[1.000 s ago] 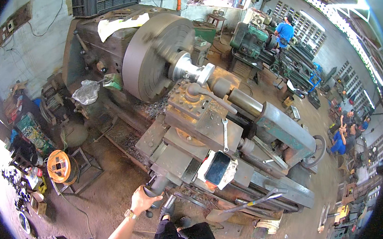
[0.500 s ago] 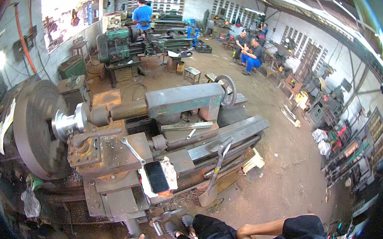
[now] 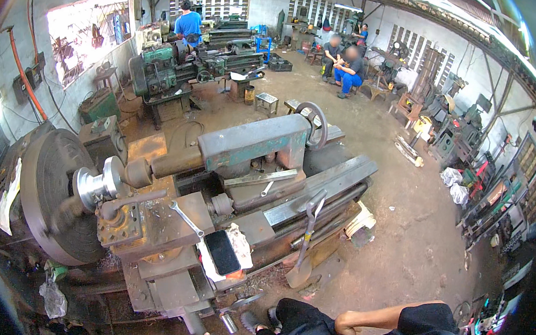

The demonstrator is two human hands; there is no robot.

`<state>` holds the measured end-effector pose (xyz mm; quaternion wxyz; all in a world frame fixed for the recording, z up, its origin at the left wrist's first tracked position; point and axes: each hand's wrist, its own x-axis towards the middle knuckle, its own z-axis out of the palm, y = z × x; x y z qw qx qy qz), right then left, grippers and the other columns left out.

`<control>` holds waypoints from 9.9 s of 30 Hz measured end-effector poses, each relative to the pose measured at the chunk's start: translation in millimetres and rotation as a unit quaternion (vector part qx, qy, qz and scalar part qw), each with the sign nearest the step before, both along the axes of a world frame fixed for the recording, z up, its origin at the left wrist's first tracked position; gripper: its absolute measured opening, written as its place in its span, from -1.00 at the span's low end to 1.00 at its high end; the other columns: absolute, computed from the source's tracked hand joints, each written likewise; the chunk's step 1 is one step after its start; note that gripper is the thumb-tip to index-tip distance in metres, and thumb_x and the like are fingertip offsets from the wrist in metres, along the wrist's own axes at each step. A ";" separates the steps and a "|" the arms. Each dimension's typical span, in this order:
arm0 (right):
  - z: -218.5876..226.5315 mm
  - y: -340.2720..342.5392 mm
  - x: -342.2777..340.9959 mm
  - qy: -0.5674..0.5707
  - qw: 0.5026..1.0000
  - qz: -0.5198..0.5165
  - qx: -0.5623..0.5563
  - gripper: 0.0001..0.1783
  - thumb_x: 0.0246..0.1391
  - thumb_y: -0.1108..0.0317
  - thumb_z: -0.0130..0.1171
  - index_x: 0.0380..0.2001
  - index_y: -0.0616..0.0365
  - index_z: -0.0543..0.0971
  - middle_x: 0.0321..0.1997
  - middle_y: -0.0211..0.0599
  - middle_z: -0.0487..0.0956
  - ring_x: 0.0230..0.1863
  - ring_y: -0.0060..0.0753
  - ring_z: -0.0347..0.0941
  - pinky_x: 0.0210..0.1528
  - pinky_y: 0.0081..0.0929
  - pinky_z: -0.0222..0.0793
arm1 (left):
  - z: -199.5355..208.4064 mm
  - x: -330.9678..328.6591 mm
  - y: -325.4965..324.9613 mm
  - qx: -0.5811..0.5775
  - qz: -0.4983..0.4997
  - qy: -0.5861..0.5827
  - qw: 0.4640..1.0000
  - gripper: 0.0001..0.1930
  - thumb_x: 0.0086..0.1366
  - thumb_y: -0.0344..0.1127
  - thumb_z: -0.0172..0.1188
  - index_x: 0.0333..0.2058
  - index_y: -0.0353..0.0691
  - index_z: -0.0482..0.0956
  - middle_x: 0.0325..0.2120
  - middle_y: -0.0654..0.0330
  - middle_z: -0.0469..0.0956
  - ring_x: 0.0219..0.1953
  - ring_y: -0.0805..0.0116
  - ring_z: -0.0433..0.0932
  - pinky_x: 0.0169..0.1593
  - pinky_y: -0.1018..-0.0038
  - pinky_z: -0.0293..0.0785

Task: The person operates a metal lathe, using both hands to turn the control handles and adjust the machine while a cylindrical metal workpiece rotates. The person repeatedly moves the tool carriage and makes small adjustments to the lathe controls.

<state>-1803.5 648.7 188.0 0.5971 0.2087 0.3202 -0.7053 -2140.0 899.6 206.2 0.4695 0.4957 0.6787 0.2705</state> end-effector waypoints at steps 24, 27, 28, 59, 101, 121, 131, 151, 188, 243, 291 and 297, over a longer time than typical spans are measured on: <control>-47.8 -56.3 -13.6 -0.038 0.989 -0.090 0.114 -0.28 -0.26 0.15 0.55 0.08 0.03 0.62 0.21 -0.20 0.59 0.15 -0.03 0.54 0.04 0.06 0.48 | -0.7 0.8 2.7 -0.022 -0.013 -0.055 0.998 -0.40 0.07 -0.06 0.58 -0.12 -0.35 0.48 -0.35 0.03 0.63 -0.51 0.22 0.71 -0.69 0.40 0.48; -15.1 -33.1 -13.7 -0.052 0.987 -0.073 0.131 -0.28 -0.26 0.16 0.55 0.09 -0.01 0.62 0.24 -0.19 0.57 0.19 0.01 0.51 0.04 0.15 0.47 | 1.4 0.2 3.3 -0.006 -0.019 -0.029 0.999 -0.40 0.07 -0.05 0.57 -0.13 -0.37 0.47 -0.36 0.01 0.62 -0.50 0.20 0.72 -0.69 0.38 0.50; -4.4 -27.0 -12.7 -0.050 0.987 -0.082 0.129 -0.28 -0.24 0.15 0.55 0.10 -0.02 0.61 0.26 -0.17 0.55 0.22 0.02 0.49 0.05 0.16 0.46 | 2.3 0.4 2.3 0.003 -0.016 -0.033 0.999 -0.40 0.08 -0.05 0.57 -0.14 -0.37 0.47 -0.36 0.00 0.62 -0.50 0.19 0.72 -0.69 0.38 0.50; -3.0 -18.6 3.7 -0.048 0.991 -0.027 0.125 -0.39 -0.08 0.12 0.40 0.09 0.03 0.60 0.23 -0.10 0.57 0.24 -0.08 0.50 0.16 0.04 0.44 | -14.6 -3.6 4.0 0.008 -0.030 0.002 1.000 -0.43 0.10 -0.08 0.55 -0.16 -0.40 0.47 -0.38 0.00 0.64 -0.52 0.21 0.71 -0.72 0.41 0.48; -64.3 -22.1 160.4 0.056 0.979 0.010 0.194 -0.12 -0.21 -0.22 0.41 0.16 0.07 0.58 0.30 -0.05 0.51 0.33 -0.12 0.41 0.23 -0.19 0.39 | -44.4 -16.1 18.2 -0.095 -0.088 0.220 0.967 -0.07 -0.35 0.21 0.68 -0.20 -0.46 0.50 -0.31 -0.08 0.70 -0.23 0.17 0.72 -0.10 0.34 0.64; -87.0 -11.6 175.4 0.068 0.957 0.045 0.278 -0.16 -0.37 -0.08 0.52 0.07 0.08 0.65 0.24 -0.08 0.57 0.26 -0.10 0.49 0.17 -0.17 0.44 | -24.0 -9.2 19.0 -0.116 -0.075 0.201 0.970 -0.09 -0.27 0.11 0.67 -0.08 -0.50 0.51 -0.13 -0.08 0.66 -0.08 0.16 0.65 0.07 0.34 0.55; -39.9 25.0 99.4 0.071 0.951 -0.015 0.302 -0.35 -0.21 -0.07 0.42 -0.08 0.14 0.70 0.09 0.02 0.64 0.06 -0.05 0.61 0.02 -0.14 0.50 | -17.2 -7.0 21.0 -0.107 -0.116 0.275 0.948 0.02 -0.32 0.35 0.61 -0.14 -0.50 0.50 -0.27 -0.16 0.69 -0.15 0.08 0.72 -0.03 0.27 0.63; -6.9 -53.7 -78.8 -0.018 0.957 -0.068 0.283 -0.37 -0.04 -0.06 0.39 0.10 -0.06 0.61 0.20 -0.26 0.59 0.13 -0.17 0.55 0.10 -0.10 0.49 | -53.7 -9.9 19.0 0.008 -0.102 0.218 0.971 0.05 -0.30 0.26 0.63 -0.04 -0.56 0.47 -0.25 -0.19 0.68 -0.20 -0.09 0.69 -0.06 0.14 0.60; 34.1 -22.6 -29.6 0.072 0.995 -0.061 0.034 -0.08 0.20 -0.17 0.17 0.51 -0.14 0.10 0.64 -0.32 -0.08 0.63 -0.15 -0.23 0.53 0.09 -0.08 | 11.1 10.7 -0.1 -0.116 -0.149 -0.043 0.981 -0.62 0.26 -0.20 0.38 -0.11 -0.41 0.59 -0.45 -0.07 0.65 -0.77 0.31 0.42 -0.77 0.47 0.32; 20.7 -7.3 38.2 0.095 0.992 0.031 0.071 -0.24 0.27 -0.12 0.06 0.48 -0.35 0.15 0.65 -0.46 -0.11 0.63 -0.20 -0.23 0.50 0.06 -0.07 | 44.4 35.5 -13.4 -0.135 -0.066 -0.013 0.989 -0.56 0.22 -0.26 0.42 -0.03 -0.41 0.54 -0.44 0.00 0.64 -0.67 0.22 0.53 -0.71 0.38 0.46; -106.8 29.5 158.4 -0.051 0.896 0.026 0.440 -0.40 -0.25 -0.01 0.36 -0.12 0.11 0.70 0.02 0.01 0.65 0.09 -0.01 0.59 -0.01 -0.14 0.50 | -17.0 -7.5 -1.1 -0.054 -0.037 0.191 0.979 -0.03 -0.28 0.30 0.57 -0.09 -0.49 0.55 -0.22 -0.18 0.67 -0.13 -0.03 0.69 -0.07 0.15 0.62; -98.5 59.5 143.1 -0.027 0.885 0.062 0.461 -0.40 -0.27 -0.01 0.37 -0.13 0.10 0.70 0.02 0.01 0.66 0.09 -0.01 0.59 -0.02 -0.14 0.50 | -27.5 -7.0 0.9 -0.029 -0.042 0.203 0.978 -0.02 -0.26 0.31 0.57 -0.11 -0.50 0.49 -0.21 -0.18 0.66 -0.10 0.01 0.69 -0.05 0.20 0.61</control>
